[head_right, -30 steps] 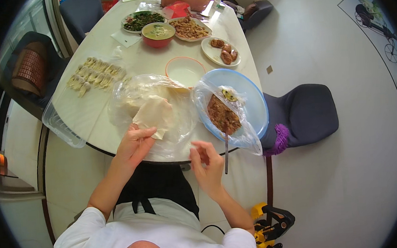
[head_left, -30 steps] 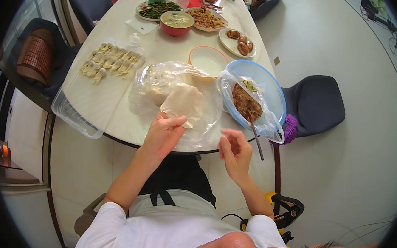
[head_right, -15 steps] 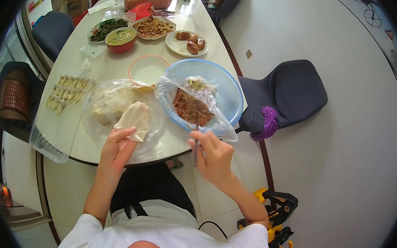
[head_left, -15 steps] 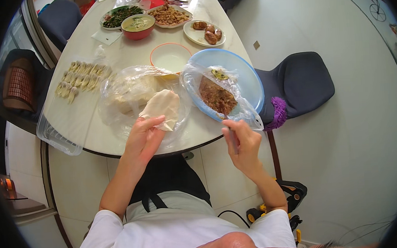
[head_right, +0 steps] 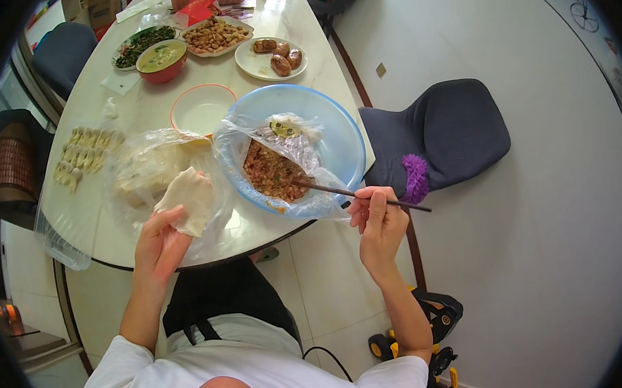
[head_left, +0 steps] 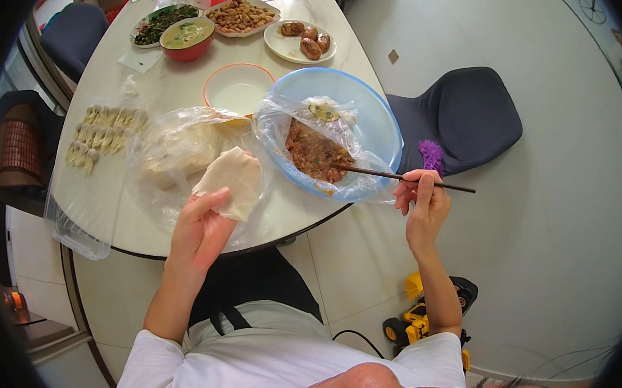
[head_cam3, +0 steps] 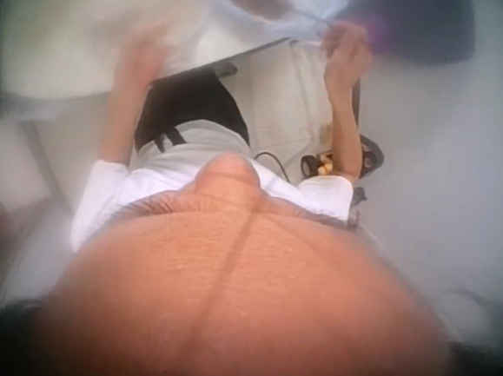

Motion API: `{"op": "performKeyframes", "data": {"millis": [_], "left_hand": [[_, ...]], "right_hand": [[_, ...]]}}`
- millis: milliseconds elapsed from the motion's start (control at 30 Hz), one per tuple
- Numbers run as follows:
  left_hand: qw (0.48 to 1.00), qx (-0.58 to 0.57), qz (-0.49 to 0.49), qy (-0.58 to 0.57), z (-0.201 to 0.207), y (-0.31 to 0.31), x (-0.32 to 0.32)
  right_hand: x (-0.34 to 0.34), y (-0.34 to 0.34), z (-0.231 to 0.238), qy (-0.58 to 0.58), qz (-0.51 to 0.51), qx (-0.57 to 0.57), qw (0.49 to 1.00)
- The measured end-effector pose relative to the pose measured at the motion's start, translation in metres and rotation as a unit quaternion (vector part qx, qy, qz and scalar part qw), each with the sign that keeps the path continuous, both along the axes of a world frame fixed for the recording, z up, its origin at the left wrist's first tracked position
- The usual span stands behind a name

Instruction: The person prepares dumplings by placing meat filling onto dough skins with chopsticks, folding the dough closed, and placing the finished dumplings onto a plastic tray. They repeat the process for several dumplings.

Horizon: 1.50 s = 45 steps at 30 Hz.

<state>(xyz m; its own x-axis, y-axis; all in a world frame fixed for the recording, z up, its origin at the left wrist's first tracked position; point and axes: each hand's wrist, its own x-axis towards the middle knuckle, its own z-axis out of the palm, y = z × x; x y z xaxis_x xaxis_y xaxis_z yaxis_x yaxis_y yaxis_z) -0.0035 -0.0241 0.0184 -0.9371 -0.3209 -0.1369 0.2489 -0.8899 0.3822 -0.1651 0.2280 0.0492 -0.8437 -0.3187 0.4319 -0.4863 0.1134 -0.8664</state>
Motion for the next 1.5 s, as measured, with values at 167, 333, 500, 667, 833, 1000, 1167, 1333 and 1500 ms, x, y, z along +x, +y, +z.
{"op": "performKeyframes", "data": {"millis": [167, 333, 500, 667, 833, 1000, 1167, 1333, 1500], "left_hand": [[1.0, 0.016, -0.007, -0.01, -0.001, -0.001, -0.001], [1.0, 0.014, -0.011, -0.017, -0.004, 0.0, -0.005], [1.0, -0.008, -0.01, -0.021, 0.004, 0.003, -0.005], [0.999, -0.016, -0.02, -0.029, 0.004, 0.003, -0.01], [0.999, -0.011, -0.021, -0.037, 0.001, 0.002, -0.012], [0.999, -0.014, -0.021, -0.039, 0.0, 0.001, -0.012], [0.999, -0.009, -0.021, -0.042, 0.001, 0.002, -0.012], [0.999, -0.019, -0.017, -0.043, 0.003, 0.003, -0.009], [0.998, -0.028, -0.005, -0.052, 0.007, 0.006, -0.006]], "right_hand": [[-0.012, 0.006, -0.003, -0.046, -0.004, -0.009, 0.999], [-0.012, 0.005, 0.0, -0.03, 0.002, -0.052, 0.998], [-0.012, 0.002, 0.014, 0.007, 0.0, 0.0, 1.0], [-0.018, 0.002, 0.016, -0.015, 0.002, 0.047, 0.999], [-0.025, 0.005, 0.011, -0.088, 0.016, 0.009, 0.996], [-0.026, 0.002, -0.001, -0.091, 0.013, -0.02, 0.996], [-0.023, 0.002, -0.009, -0.092, 0.02, -0.042, 0.995], [-0.018, 0.003, -0.022, -0.095, 0.024, -0.077, 0.992], [-0.013, 0.002, -0.031, -0.072, 0.031, -0.11, 0.991]]}}
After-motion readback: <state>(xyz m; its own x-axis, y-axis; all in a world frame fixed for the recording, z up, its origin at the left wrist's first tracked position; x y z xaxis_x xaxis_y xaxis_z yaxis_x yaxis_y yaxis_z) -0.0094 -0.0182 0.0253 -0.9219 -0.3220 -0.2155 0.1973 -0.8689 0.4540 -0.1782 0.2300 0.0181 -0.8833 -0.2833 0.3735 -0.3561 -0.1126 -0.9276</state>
